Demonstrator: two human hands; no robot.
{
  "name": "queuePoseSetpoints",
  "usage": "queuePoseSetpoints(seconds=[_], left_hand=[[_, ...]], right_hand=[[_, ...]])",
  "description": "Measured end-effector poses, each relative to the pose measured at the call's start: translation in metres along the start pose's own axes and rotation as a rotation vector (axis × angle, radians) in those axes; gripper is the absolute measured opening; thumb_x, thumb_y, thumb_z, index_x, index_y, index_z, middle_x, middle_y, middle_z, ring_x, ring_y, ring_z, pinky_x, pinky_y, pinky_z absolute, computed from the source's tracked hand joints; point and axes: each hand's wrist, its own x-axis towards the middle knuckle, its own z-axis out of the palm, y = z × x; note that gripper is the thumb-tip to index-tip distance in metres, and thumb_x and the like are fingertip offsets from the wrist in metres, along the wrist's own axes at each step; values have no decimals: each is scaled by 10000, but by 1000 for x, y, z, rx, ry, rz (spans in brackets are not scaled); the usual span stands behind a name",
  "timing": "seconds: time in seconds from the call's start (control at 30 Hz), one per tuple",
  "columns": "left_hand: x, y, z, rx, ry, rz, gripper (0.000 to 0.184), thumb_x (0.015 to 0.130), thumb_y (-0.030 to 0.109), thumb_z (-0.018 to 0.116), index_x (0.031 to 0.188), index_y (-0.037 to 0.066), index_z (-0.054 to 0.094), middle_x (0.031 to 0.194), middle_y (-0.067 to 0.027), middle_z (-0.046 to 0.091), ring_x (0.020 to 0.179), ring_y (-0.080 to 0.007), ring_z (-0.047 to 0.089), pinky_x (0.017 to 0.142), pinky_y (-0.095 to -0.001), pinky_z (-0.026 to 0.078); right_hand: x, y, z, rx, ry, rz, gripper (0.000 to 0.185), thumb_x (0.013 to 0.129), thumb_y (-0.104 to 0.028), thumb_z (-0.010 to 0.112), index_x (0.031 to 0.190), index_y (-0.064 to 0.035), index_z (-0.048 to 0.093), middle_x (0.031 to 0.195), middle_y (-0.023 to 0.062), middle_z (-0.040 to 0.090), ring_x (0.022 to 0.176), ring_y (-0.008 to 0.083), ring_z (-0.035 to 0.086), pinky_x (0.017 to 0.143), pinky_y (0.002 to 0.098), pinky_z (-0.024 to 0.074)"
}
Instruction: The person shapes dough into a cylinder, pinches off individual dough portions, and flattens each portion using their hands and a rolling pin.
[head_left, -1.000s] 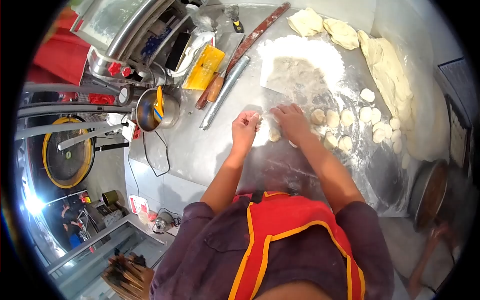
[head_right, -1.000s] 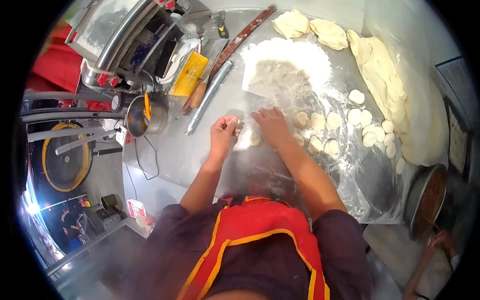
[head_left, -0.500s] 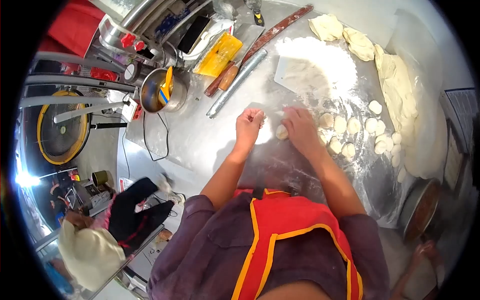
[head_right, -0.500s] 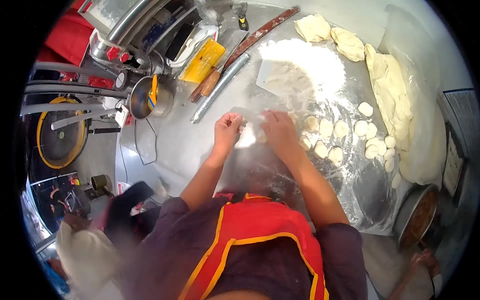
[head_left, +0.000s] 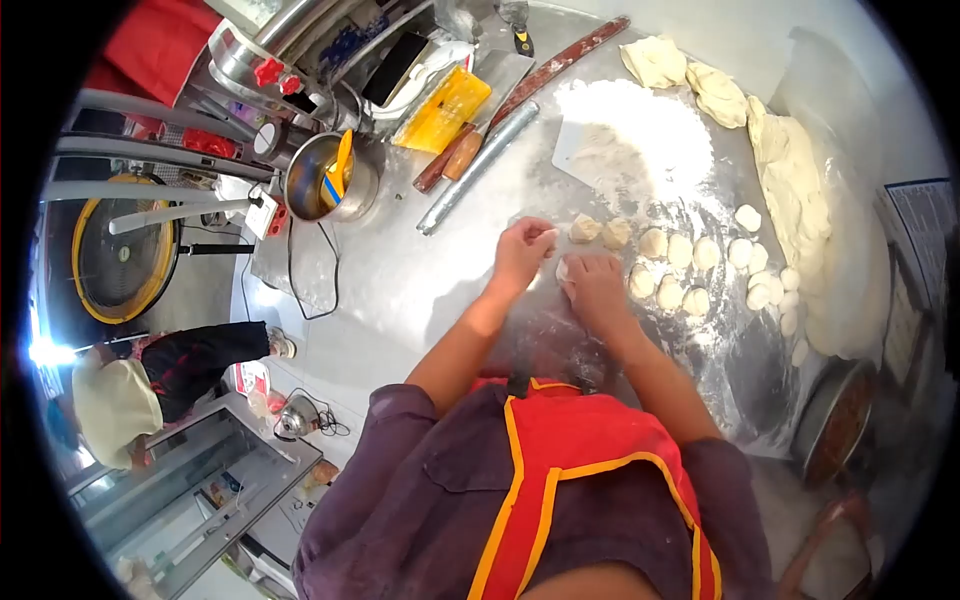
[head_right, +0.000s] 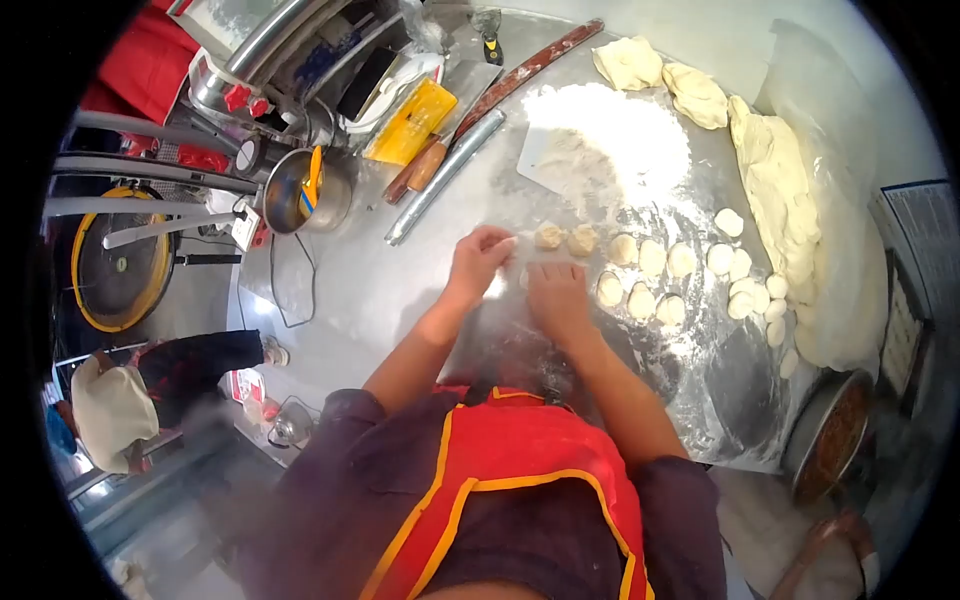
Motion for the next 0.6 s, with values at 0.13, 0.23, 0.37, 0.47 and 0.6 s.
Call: queuePoseSetpoints(seconds=[0.13, 0.23, 0.37, 0.47, 0.6], left_hand=[[18, 7, 26, 17, -105, 9, 120, 874, 91, 640, 932, -13, 624, 807, -44, 649, 713, -98, 597, 653, -234, 492], [23, 8, 29, 14, -123, 27, 132, 873, 87, 641, 955, -14, 617, 803, -40, 644, 698, -90, 589, 639, -227, 481], [19, 4, 24, 9, -91, -9, 133, 872, 102, 649, 950, -3, 624, 799, -37, 640, 686, -86, 581, 621, -222, 473], [16, -1, 26, 28, -93, 1, 135, 869, 107, 654, 946, -3, 636, 802, -35, 639, 679, -83, 572, 607, -212, 462], [6, 8, 34, 47, -184, -42, 159, 865, 119, 665, 956, -10, 650, 787, -28, 636, 661, -86, 555, 601, -218, 454]], right_hand=[[-9, -6, -13, 145, 55, 101, 323, 788, -158, 705, 1083, -44, 642, 937, 133, 636, 967, 325, 566, 879, 434, 432], [-14, -10, -31, 410, 122, 317, 321, 803, -176, 684, 1087, -36, 631, 963, 134, 638, 944, 329, 575, 863, 439, 441], [-15, -8, -30, 639, 94, 514, 343, 823, -183, 618, 1110, 4, 599, 1023, 176, 625, 946, 353, 579, 842, 449, 462], [-23, -6, 11, 283, 163, 235, 346, 845, -137, 564, 1156, 15, 562, 1041, 203, 597, 965, 368, 572, 817, 441, 480], [-23, -21, 24, 325, 24, 346, 327, 870, -116, 567, 1188, -44, 579, 1077, 183, 591, 1004, 356, 581, 860, 434, 482]])
